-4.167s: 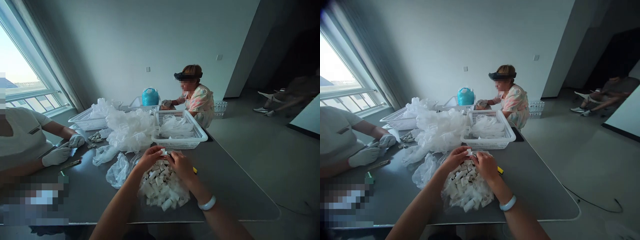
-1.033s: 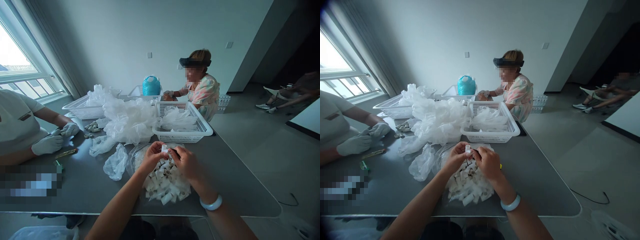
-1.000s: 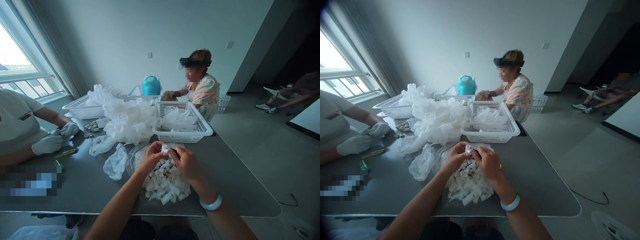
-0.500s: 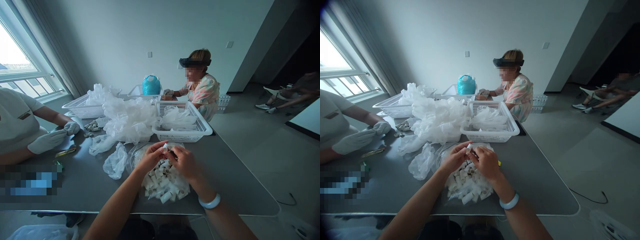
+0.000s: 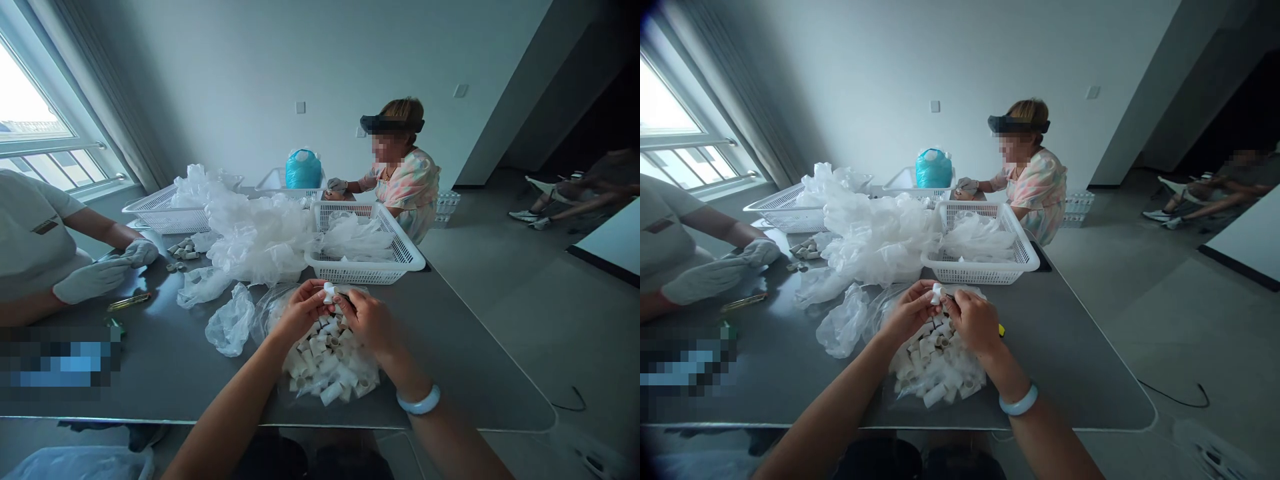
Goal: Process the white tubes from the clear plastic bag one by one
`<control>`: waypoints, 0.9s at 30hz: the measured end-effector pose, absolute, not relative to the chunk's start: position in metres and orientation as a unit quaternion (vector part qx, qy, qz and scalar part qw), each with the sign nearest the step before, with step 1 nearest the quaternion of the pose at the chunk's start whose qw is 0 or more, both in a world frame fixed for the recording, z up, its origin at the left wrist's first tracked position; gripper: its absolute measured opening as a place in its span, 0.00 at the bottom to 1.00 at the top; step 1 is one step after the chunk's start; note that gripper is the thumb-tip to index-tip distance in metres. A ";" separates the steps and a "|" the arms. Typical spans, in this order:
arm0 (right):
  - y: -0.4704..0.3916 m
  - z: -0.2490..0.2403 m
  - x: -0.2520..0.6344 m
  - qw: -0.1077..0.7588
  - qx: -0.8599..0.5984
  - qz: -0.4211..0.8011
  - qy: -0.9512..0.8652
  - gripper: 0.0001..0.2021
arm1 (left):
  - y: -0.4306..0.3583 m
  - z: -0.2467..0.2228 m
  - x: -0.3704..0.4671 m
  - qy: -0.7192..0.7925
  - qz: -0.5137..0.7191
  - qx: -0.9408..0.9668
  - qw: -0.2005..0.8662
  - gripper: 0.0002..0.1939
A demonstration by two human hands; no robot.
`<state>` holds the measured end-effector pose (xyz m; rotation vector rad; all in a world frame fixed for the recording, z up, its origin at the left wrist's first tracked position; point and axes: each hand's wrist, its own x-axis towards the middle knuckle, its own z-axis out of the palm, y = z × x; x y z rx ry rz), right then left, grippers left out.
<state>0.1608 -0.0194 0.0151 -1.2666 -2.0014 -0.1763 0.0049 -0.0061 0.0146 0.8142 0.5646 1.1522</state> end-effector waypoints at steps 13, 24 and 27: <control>-0.019 0.015 0.161 0.377 -0.507 -0.065 -0.772 0.27 | -0.008 0.015 0.008 0.265 0.540 0.378 0.703 0.18; -0.021 0.017 0.161 0.377 -0.499 -0.048 -0.779 0.26 | -0.009 0.023 0.004 0.270 0.533 0.381 0.706 0.22; -0.021 0.019 0.163 0.387 -0.498 -0.060 -0.774 0.25 | -0.009 0.023 0.005 0.278 0.547 0.374 0.695 0.20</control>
